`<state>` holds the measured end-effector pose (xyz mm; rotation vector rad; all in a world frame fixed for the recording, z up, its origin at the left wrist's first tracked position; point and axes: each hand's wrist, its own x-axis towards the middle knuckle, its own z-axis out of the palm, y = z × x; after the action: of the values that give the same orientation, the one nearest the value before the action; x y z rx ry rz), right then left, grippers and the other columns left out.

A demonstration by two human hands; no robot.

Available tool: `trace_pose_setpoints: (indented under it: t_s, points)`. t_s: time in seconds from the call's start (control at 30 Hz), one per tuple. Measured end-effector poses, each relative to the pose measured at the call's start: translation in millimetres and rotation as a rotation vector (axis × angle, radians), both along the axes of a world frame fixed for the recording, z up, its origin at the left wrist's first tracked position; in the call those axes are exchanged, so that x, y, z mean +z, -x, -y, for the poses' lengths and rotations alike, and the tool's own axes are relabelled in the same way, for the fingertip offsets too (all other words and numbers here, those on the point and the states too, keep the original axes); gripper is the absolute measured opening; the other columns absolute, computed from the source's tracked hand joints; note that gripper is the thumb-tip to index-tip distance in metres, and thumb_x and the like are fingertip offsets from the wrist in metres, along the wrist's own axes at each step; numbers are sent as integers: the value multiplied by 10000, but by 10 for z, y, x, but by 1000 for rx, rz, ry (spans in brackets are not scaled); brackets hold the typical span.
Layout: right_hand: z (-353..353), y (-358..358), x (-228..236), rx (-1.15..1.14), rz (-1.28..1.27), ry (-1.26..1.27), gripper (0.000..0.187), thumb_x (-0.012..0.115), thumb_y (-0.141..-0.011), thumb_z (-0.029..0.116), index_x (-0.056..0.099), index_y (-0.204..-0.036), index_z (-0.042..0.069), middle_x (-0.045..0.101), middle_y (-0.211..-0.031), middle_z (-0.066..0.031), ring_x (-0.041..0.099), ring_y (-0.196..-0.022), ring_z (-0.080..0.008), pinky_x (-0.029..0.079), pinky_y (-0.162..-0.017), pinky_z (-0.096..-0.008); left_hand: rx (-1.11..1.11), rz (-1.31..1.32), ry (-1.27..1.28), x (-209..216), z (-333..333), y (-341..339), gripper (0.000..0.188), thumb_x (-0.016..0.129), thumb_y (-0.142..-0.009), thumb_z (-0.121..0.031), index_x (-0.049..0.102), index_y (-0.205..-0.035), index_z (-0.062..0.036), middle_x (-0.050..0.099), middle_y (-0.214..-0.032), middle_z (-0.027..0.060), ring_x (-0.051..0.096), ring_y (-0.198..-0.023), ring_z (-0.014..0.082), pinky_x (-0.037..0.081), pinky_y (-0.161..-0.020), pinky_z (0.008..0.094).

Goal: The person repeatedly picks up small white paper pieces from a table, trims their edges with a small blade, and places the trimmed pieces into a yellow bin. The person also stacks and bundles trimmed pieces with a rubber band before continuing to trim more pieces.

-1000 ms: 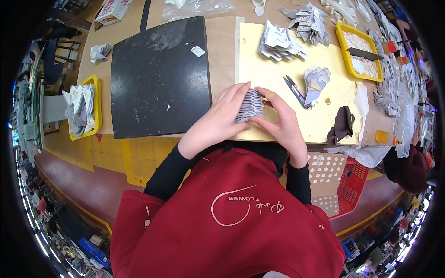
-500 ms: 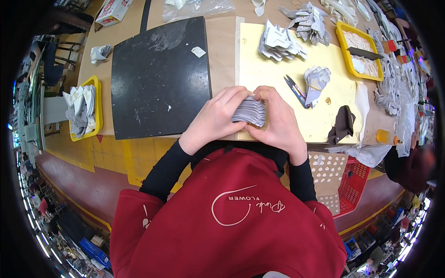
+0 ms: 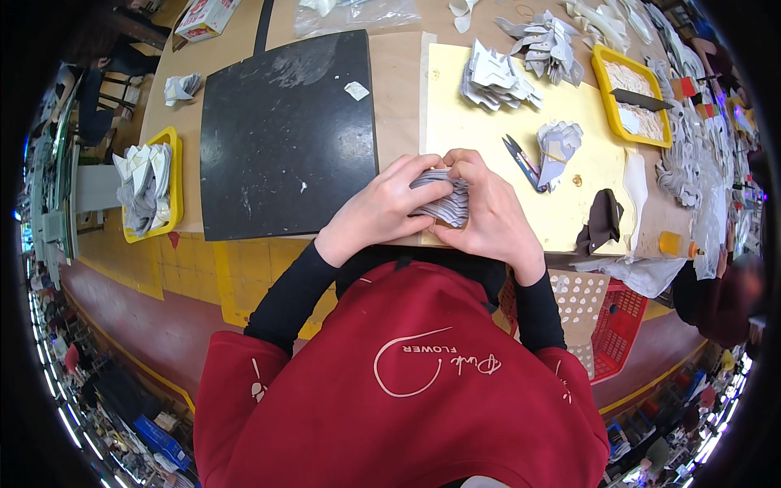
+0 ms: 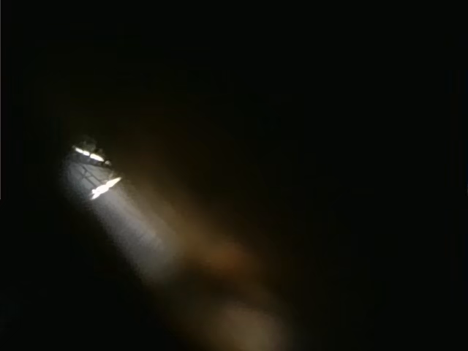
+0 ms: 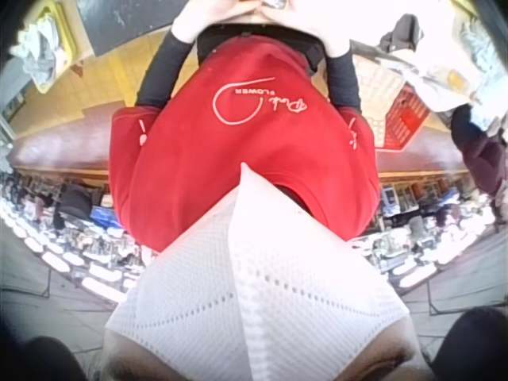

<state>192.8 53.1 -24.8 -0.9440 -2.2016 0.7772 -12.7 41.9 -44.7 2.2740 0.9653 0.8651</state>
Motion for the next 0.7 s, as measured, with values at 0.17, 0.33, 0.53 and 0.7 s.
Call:
trace_pose_setpoints:
  t_s: [0.17,0.33,0.53,0.7]
  points:
    - [-19,-7,39,58,24,-31,773,836,-590,181,385,-1214,117,556,-1160,-166,613,-900,-408,513,-746,-443,33,16,-32,-43,33,23,382,785,-642,-116,619,-980,-51,550,-1255,182,595,-1081,358,522,-898,415]
    - [-79,-63,115,87,82,65,841,849,-616,191,371,-1303,106,610,-1127,-155,623,-927,-381,514,-772,-421,62,128,17,0,24,33,267,782,-617,-84,592,-792,-15,606,-1218,184,638,-926,293,527,-799,355]
    - [-23,-118,7,-9,-198,382,783,851,-696,138,405,-1334,57,644,-1025,-117,579,-801,-169,472,-735,-309,135,454,410,97,96,140,266,789,-688,-26,549,-804,-25,603,-1249,178,624,-991,169,517,-818,298]
    - [25,-246,230,-18,-111,321,271,794,-748,125,615,-925,25,637,-792,-61,567,-677,-182,452,-626,-280,226,1061,699,16,128,209,347,743,-779,68,483,-990,-25,599,-1211,168,600,-1103,197,513,-942,339]
